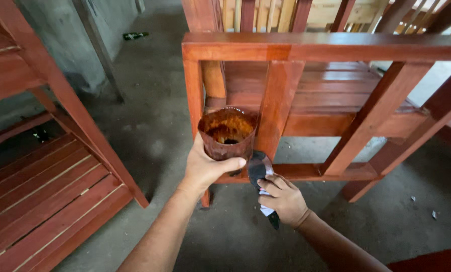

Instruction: The person applies reddish-brown wood stain to a wooden chair frame using a brush, holding a container of stain in the other hand. They brush the legs, stretchers, and side rails of the chair, moving around the piece to coat different surfaces.

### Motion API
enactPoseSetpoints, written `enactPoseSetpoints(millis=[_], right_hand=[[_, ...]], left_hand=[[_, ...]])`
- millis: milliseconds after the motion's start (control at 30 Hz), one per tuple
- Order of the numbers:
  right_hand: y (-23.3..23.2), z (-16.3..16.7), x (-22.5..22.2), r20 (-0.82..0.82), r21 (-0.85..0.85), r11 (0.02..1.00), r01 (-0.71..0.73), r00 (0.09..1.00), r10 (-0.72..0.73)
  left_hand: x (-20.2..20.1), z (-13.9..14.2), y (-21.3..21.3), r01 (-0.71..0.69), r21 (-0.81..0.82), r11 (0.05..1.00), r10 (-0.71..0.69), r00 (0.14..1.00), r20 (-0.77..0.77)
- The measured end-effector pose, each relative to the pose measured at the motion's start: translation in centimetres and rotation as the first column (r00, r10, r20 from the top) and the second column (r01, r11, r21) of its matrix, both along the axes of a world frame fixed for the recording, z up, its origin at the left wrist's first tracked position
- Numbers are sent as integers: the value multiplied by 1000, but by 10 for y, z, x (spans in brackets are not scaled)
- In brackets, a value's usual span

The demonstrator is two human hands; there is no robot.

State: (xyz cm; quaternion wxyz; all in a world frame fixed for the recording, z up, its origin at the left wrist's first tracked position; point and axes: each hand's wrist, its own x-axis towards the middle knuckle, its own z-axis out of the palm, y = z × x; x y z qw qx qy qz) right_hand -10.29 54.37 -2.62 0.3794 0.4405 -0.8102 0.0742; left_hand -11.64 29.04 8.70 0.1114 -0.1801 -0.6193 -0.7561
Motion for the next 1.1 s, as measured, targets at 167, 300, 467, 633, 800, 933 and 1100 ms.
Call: enactPoseSetpoints(millis=[167, 300, 467, 633, 800, 933, 1100], right_hand=[[10, -32, -4, 107, 70, 997, 25, 994, -32], [15, -47, 7, 338, 23, 999, -43, 941, 33], [25, -22, 13, 464, -37, 996, -80, 882, 88], [29, 57, -4, 514, -120, 992, -40, 852, 96], [35, 144, -11, 471, -112, 982, -150, 863, 186], [37, 197, -4, 447, -191, 975, -118, 873, 193], [39, 254, 0, 291, -170, 981, -93, 946, 140]], left_hand=[[5, 3, 6, 8, -31, 999, -6, 995, 95], [11, 6, 6, -19, -49, 999, 24, 996, 88], [16, 10, 3, -48, -72, 996, 53, 996, 76], [17, 17, 2, -47, -38, 998, 44, 997, -65], [12, 24, -6, -26, 13, 1000, 27, 999, -46], [8, 28, -9, -32, 8, 999, 31, 999, 18], [5, 29, -12, -21, 37, 999, 19, 998, 61]])
